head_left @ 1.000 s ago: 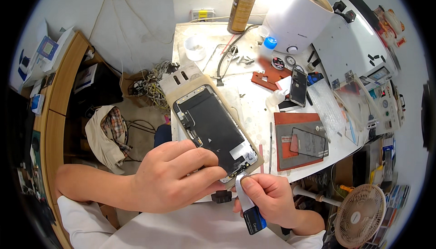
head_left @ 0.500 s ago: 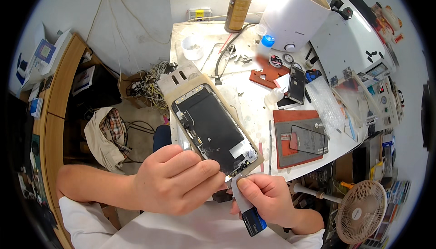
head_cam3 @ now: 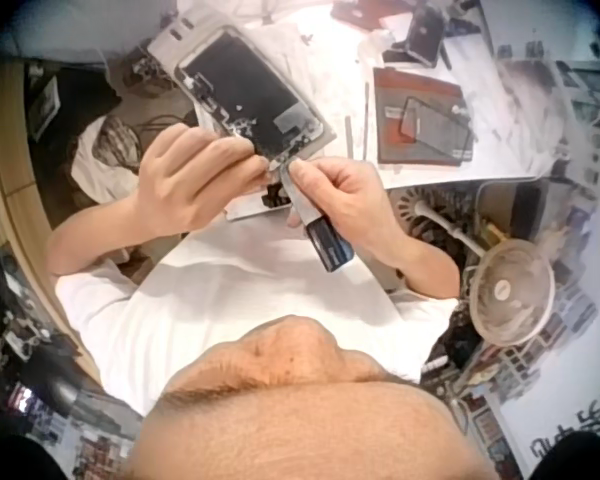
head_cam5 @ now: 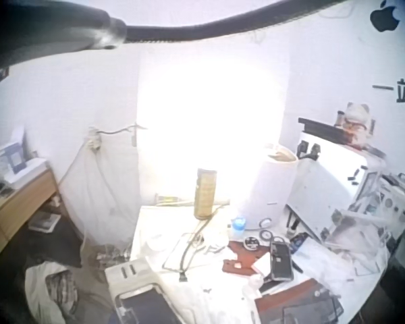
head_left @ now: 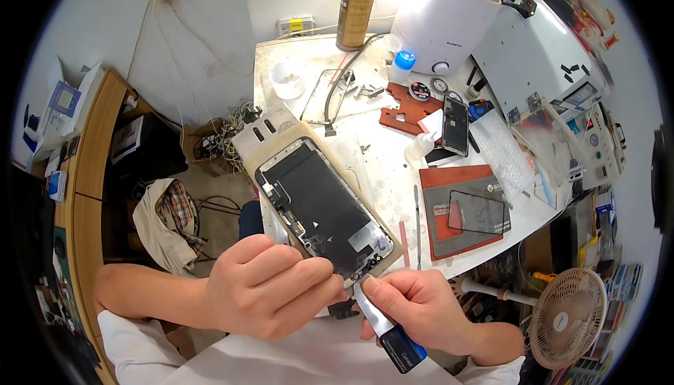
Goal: The person repairs a disassembled smartphone by cleaning the internal frame and applying adhesive. They use a plastic card to scrape residue from the edges and a small bottle to apply a liquid adhesive to the screen area. The device is held in a clamp on a cluttered workbench.
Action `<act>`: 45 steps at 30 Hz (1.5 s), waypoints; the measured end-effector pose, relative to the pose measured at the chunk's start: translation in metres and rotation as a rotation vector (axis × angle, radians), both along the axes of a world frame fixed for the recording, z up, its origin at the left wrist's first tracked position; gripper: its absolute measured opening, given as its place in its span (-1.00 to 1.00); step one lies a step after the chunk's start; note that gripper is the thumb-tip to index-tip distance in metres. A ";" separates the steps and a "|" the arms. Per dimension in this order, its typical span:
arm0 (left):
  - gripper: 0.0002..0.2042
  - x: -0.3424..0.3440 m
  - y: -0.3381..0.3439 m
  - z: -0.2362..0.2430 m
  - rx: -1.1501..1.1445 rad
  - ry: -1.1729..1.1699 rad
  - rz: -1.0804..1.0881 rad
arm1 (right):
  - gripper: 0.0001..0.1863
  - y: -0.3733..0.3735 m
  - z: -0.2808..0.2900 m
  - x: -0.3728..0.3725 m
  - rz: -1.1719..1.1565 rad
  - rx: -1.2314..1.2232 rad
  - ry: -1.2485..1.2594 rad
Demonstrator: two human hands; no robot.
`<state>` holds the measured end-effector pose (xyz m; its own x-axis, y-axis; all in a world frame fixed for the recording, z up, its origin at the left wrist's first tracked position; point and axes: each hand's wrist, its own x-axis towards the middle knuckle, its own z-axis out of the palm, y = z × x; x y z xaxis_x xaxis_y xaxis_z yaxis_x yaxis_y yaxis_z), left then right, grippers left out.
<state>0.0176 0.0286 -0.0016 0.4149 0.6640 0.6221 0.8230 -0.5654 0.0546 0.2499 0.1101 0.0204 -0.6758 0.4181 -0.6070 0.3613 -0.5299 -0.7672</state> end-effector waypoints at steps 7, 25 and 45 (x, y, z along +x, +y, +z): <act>-0.76 0.001 0.001 -0.004 0.026 -0.026 -0.007 | -0.60 -0.004 0.003 0.001 -0.033 -0.025 -0.034; -0.88 0.013 -0.004 -0.003 0.121 0.051 -0.035 | -0.64 -0.012 -0.002 0.000 -0.087 0.023 -0.049; -0.80 0.030 -0.008 -0.012 0.216 0.143 -0.031 | -0.64 -0.008 -0.011 0.008 -0.091 0.139 0.006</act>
